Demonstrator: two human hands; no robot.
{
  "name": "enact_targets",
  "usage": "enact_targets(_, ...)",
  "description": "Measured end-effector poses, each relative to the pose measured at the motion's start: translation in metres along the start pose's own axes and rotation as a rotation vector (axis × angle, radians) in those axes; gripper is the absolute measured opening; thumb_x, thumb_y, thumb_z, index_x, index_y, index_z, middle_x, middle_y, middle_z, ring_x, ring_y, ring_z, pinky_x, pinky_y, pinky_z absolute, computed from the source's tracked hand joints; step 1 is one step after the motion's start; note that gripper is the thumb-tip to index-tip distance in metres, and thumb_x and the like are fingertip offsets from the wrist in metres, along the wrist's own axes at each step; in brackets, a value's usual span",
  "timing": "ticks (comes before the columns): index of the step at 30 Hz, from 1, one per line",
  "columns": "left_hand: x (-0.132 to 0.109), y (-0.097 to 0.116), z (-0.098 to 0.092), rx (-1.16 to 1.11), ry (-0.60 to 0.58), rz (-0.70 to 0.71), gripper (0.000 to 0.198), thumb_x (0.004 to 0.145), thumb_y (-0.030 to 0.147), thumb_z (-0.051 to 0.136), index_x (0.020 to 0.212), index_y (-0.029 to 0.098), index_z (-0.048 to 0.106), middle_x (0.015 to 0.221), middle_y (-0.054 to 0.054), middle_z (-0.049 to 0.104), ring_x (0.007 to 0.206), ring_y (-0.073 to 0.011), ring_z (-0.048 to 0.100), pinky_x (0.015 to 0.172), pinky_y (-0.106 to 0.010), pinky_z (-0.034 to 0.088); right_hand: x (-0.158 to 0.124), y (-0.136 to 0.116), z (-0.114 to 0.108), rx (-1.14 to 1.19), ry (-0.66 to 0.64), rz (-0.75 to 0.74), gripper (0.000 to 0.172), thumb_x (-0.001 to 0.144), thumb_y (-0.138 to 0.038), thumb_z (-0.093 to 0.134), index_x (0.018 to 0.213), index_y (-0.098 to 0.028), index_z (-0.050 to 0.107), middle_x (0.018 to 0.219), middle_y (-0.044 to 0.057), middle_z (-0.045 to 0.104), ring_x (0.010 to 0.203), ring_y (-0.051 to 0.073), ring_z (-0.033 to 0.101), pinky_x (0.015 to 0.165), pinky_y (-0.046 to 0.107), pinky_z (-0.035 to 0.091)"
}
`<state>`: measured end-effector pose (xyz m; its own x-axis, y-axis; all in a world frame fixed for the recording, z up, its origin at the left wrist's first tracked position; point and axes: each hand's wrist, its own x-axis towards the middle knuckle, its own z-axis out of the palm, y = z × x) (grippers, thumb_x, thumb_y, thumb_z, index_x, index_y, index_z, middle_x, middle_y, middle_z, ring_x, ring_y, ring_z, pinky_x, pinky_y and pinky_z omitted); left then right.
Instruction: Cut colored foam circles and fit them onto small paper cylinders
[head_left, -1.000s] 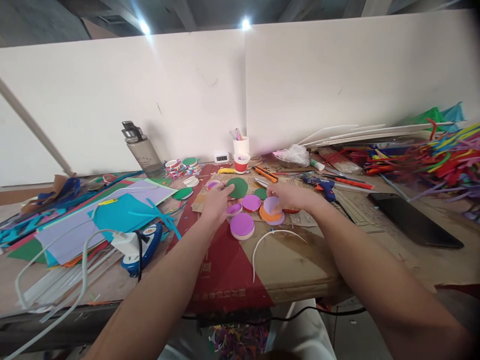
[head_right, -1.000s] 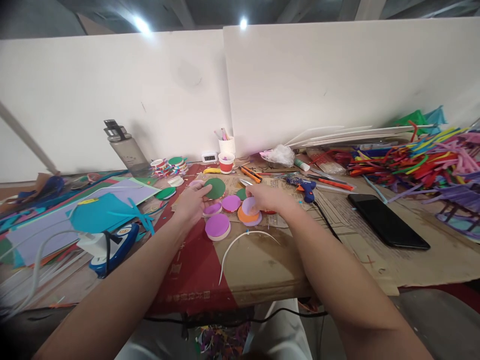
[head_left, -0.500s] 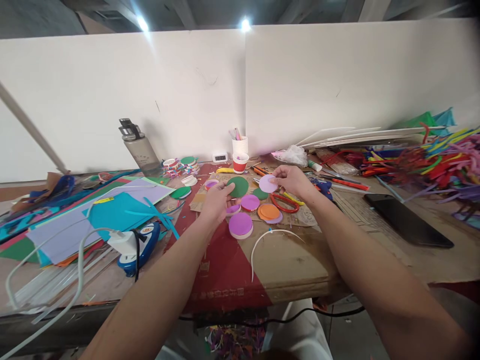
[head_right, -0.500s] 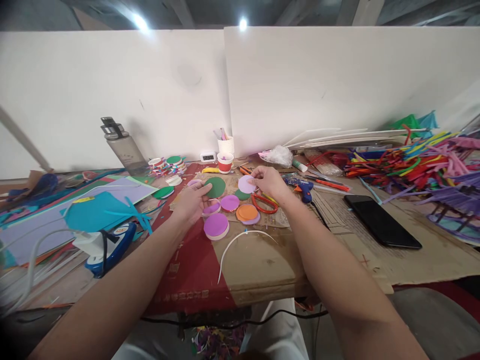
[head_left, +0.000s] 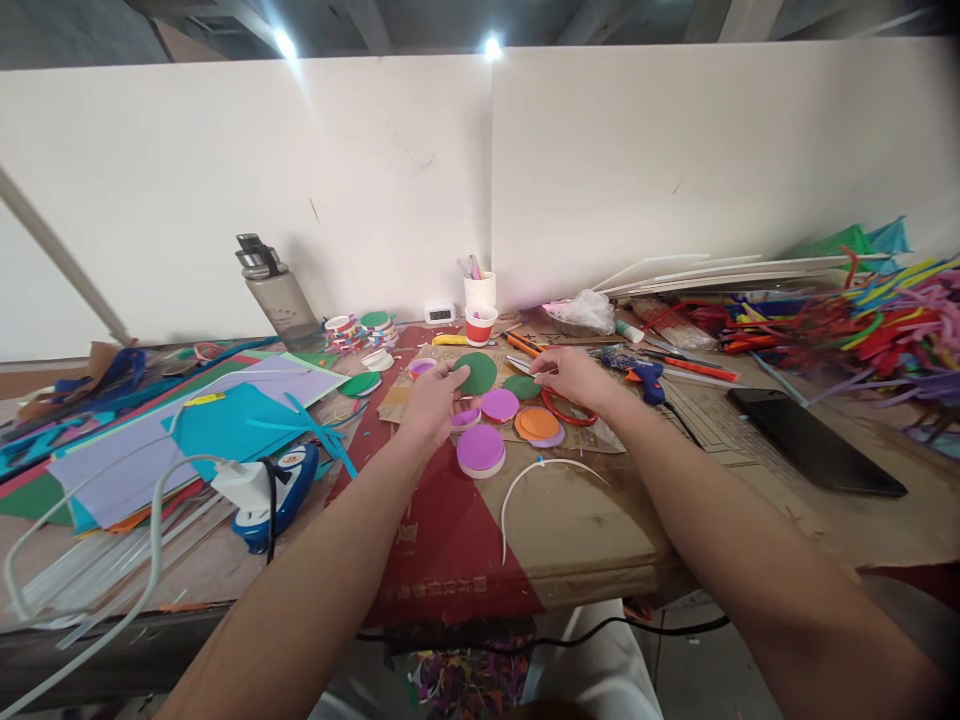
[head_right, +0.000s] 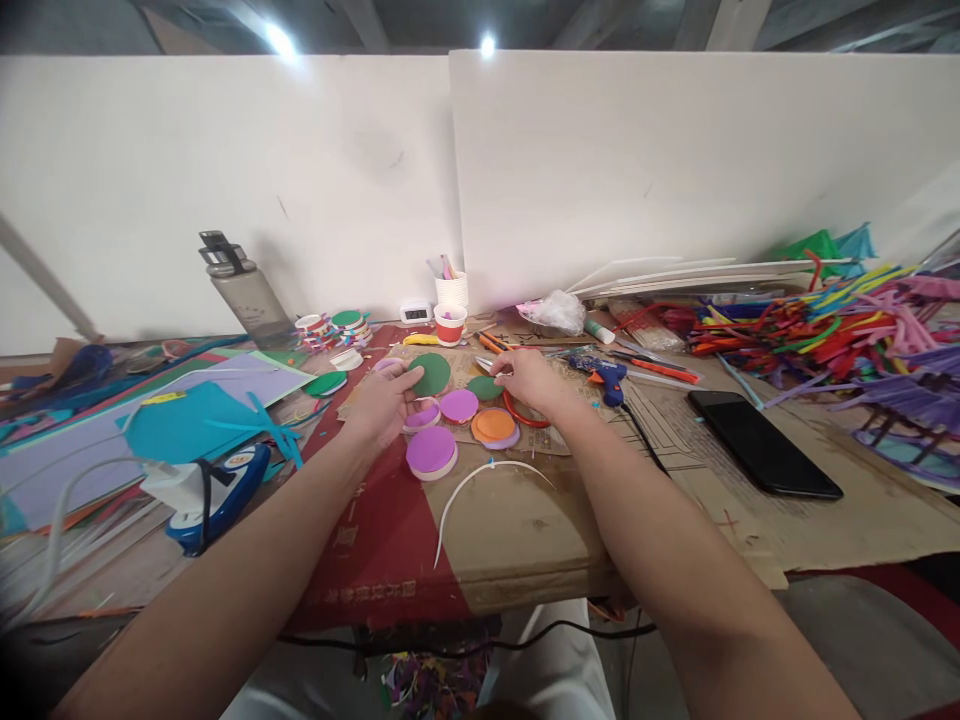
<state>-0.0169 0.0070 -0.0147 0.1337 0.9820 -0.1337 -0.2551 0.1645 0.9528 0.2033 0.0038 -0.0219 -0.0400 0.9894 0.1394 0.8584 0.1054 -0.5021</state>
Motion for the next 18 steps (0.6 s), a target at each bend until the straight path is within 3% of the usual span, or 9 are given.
enact_targets(4, 0.001, -0.001, 0.000, -0.009, -0.010, -0.003, 0.004, 0.084, 0.012, 0.063, 0.087, 0.013, 0.062, 0.082, -0.006, 0.071, 0.053, -0.0092, 0.060, 0.046, -0.022, 0.052, 0.001, 0.004, 0.004, -0.082, -0.047, -0.001, 0.023, 0.079, -0.018, 0.072, 0.101, -0.019, 0.074, 0.096, 0.004, 0.075, 0.087, 0.017, 0.066, 0.075, 0.023, 0.047)
enact_targets(9, 0.003, -0.002, -0.002, -0.002, -0.011, -0.010, 0.002, 0.086, 0.013, 0.061, 0.088, 0.013, 0.060, 0.082, -0.006, 0.071, 0.054, -0.0095, 0.061, 0.047, -0.022, 0.053, 0.005, 0.003, 0.016, -0.217, -0.077, -0.056, 0.014, 0.080, -0.019, 0.070, 0.093, -0.016, 0.075, 0.099, 0.007, 0.074, 0.094, 0.019, 0.065, 0.078, 0.024, 0.044)
enact_targets(13, 0.004, -0.002, -0.003, -0.006, 0.006, -0.010, 0.003, 0.085, 0.012, 0.061, 0.088, 0.014, 0.059, 0.081, -0.005, 0.071, 0.054, -0.0099, 0.061, 0.049, -0.022, 0.054, -0.001, 0.001, 0.003, -0.167, -0.088, -0.050, 0.022, 0.079, -0.028, 0.073, 0.099, -0.017, 0.072, 0.102, 0.006, 0.074, 0.090, 0.018, 0.065, 0.072, 0.023, 0.043)
enact_targets(17, 0.003, -0.002, -0.003, 0.000, 0.010, -0.022, 0.003, 0.085, 0.010, 0.060, 0.086, 0.013, 0.059, 0.079, -0.005, 0.070, 0.054, -0.0101, 0.061, 0.051, -0.023, 0.055, -0.014, -0.006, -0.011, -0.175, -0.442, -0.205, 0.041, 0.066, -0.032, 0.082, 0.104, -0.023, 0.071, 0.097, 0.001, 0.072, 0.080, 0.017, 0.063, 0.063, 0.023, 0.041)
enact_targets(18, 0.003, -0.002, -0.003, 0.003, 0.011, -0.026, 0.003, 0.085, 0.011, 0.061, 0.086, 0.014, 0.059, 0.079, -0.005, 0.070, 0.055, -0.0104, 0.062, 0.051, -0.023, 0.055, -0.017, -0.008, -0.012, -0.200, -0.468, -0.224, 0.045, 0.063, -0.033, 0.084, 0.104, -0.023, 0.070, 0.100, 0.002, 0.071, 0.081, 0.018, 0.063, 0.063, 0.023, 0.040)
